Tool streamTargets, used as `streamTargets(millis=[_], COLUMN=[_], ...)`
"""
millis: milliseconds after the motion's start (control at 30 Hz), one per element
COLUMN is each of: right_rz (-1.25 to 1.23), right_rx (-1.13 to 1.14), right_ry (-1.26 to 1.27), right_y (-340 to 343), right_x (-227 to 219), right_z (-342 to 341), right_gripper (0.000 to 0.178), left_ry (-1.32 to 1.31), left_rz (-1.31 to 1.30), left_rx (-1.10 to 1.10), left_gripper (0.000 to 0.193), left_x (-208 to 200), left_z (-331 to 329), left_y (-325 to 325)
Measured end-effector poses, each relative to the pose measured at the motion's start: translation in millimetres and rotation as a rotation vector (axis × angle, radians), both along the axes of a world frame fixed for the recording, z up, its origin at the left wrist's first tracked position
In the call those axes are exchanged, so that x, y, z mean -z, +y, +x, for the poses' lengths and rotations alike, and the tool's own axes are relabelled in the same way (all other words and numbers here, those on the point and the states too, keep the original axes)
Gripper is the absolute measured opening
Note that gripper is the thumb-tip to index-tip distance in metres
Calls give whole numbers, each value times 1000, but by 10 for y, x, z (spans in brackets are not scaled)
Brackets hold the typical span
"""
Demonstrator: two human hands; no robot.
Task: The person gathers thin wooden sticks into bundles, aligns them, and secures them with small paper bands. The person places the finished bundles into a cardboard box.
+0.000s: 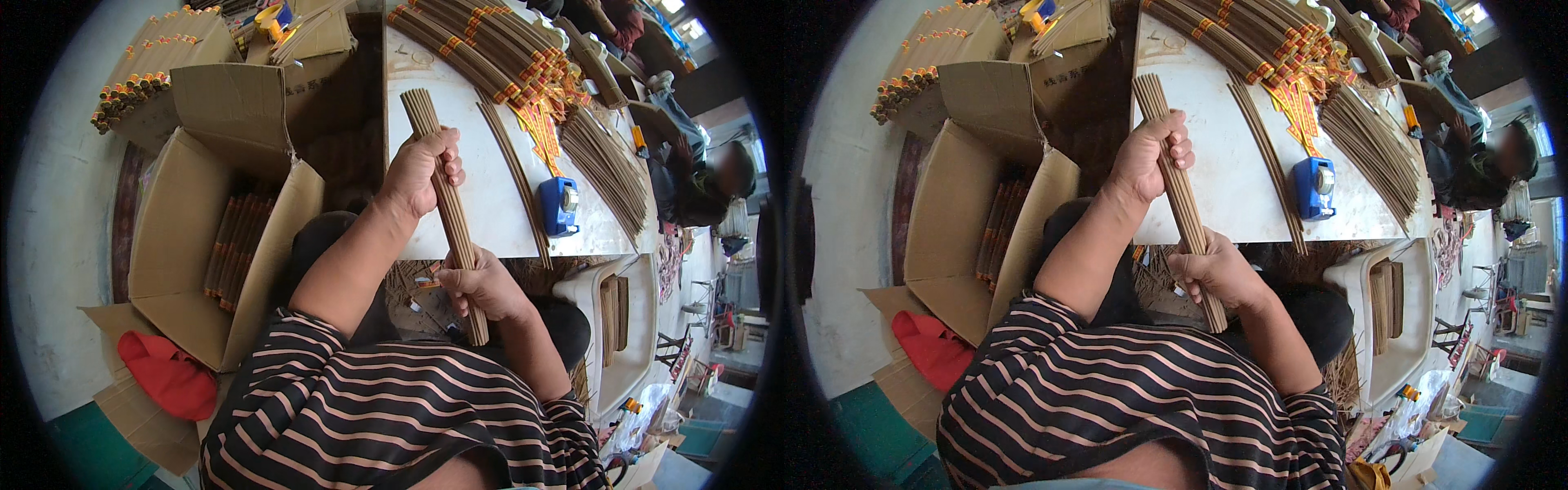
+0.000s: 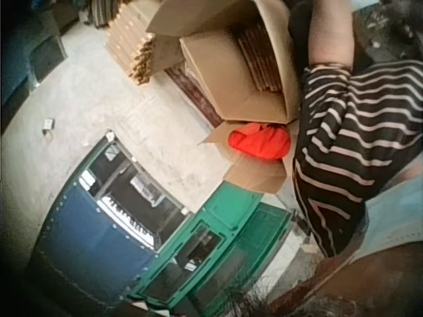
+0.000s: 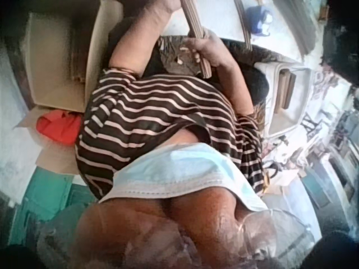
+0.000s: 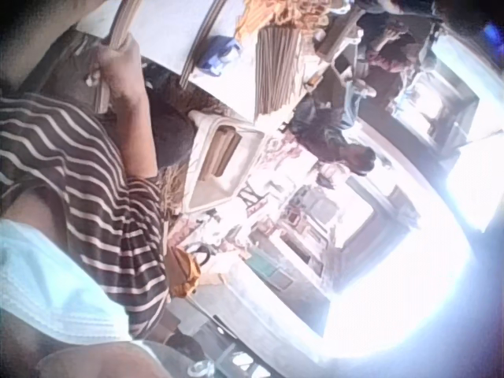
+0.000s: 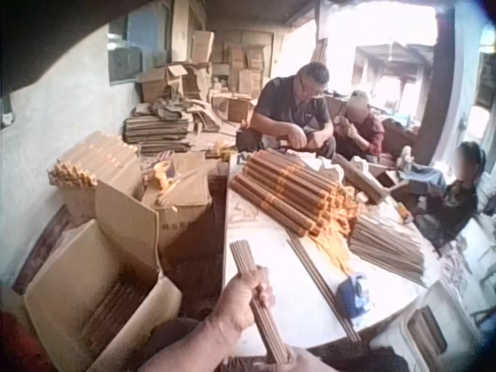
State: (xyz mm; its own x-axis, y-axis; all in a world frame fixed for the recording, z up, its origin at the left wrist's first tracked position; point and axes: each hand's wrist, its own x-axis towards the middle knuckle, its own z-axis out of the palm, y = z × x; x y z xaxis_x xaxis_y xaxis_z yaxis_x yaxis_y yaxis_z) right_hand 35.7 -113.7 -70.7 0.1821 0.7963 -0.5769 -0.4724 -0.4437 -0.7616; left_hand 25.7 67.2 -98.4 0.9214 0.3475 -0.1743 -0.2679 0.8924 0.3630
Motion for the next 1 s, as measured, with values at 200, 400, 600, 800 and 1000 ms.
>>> streamTargets(millis=[200,400,600,800,1000], right_rz=[-251,-36,-159,-1,-164], right_rx=[-17,115,59,100,20], right_ry=[-819,-73,-441,-161,-527], right_y=[50,34,68,66,147], right_x=[291,6,107,16,35], right_z=[-76,-35,-49,12,-17], right_gripper=[24,21,20,17,18], left_ry=[292,35,173,8,175], left_rz=[285,52,274,41,169], left_rx=[-247,-101,-133,6,-108], left_gripper=[13,11,11,12,11], left_x=[-50,-6,14,-35,-71], left_z=[47,23,44,-5,-2], left_y=[-117,0,-92,-170,-128])
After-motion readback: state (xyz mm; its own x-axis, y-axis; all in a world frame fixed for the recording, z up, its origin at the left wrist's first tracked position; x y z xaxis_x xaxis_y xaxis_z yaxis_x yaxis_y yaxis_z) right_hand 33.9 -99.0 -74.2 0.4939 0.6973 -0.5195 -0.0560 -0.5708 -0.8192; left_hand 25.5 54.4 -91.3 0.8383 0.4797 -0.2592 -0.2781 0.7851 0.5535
